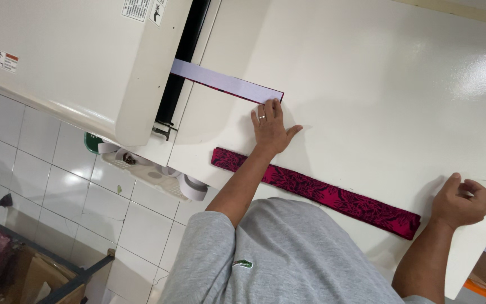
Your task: The person repeatedly picks up a white strip and a patterned red fabric strip, aligns them, and feeds them into a machine. The person handles the strips one at a time, resetting the position after each insertion.
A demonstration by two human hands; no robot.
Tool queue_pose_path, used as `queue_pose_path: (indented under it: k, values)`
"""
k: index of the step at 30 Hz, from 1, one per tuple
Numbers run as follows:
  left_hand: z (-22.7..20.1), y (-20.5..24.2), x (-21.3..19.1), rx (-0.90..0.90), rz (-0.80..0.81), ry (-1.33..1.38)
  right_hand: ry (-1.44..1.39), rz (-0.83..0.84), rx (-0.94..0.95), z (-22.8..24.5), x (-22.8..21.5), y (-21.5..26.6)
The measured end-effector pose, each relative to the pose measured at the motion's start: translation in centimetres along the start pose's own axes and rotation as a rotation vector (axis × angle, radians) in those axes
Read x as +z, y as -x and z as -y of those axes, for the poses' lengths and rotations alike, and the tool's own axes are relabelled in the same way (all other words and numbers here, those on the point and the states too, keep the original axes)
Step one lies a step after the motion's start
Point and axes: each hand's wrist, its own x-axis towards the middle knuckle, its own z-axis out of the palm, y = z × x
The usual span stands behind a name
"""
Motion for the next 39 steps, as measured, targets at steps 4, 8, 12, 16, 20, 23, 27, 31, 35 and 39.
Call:
queue_pose_path:
  k: [4, 8, 12, 16, 20, 23, 27, 31, 35, 39]
  values:
    - [0.4, -0.1, 0.8, 0.002, -0.053, -0.018, -0.005, 0.004, 0.035, 0.0, 0.1, 0.0]
    - [0.9, -0.1, 1.4, 0.009, -0.082, -0.028, 0.026, 0.014, 0.014, -0.1, 0.0, 0.1]
    - [1.2, -0.2, 1.3, -0.011, -0.095, -0.016, -0.029, 0.005, 0.022, 0.0, 0.1, 0.2]
    - [1.1, -0.3, 0.2, -0.054, -0.070, -0.002, -0.005, 0.004, 0.028, 0.2, 0.0, 0.0]
    - [1.2, 0.0, -0.8, -0.100, -0.018, -0.004, 0.010, 0.034, 0.047, 0.4, -0.1, -0.1]
    - [1.2, 0.0, -1.0, -0.100, -0.018, -0.005, 0.001, 0.004, 0.023, 0.5, -0.1, -0.2]
    - [1.6, -0.4, -1.0, -0.097, -0.029, -0.020, 0.009, 0.001, 0.037, 0.7, 0.0, -0.1]
    - [2.1, -0.6, -0.8, -0.116, -0.003, -0.008, 0.010, 0.005, 0.036, 0.5, -0.2, 0.3]
    - [2.7, -0.5, -0.3, -0.136, 0.014, -0.004, 0.002, -0.011, 0.010, 0.5, 0.1, 0.0]
    - [3.2, -0.6, 0.3, -0.118, -0.056, 0.049, 0.003, -0.010, 0.025, 0.6, 0.0, -0.1]
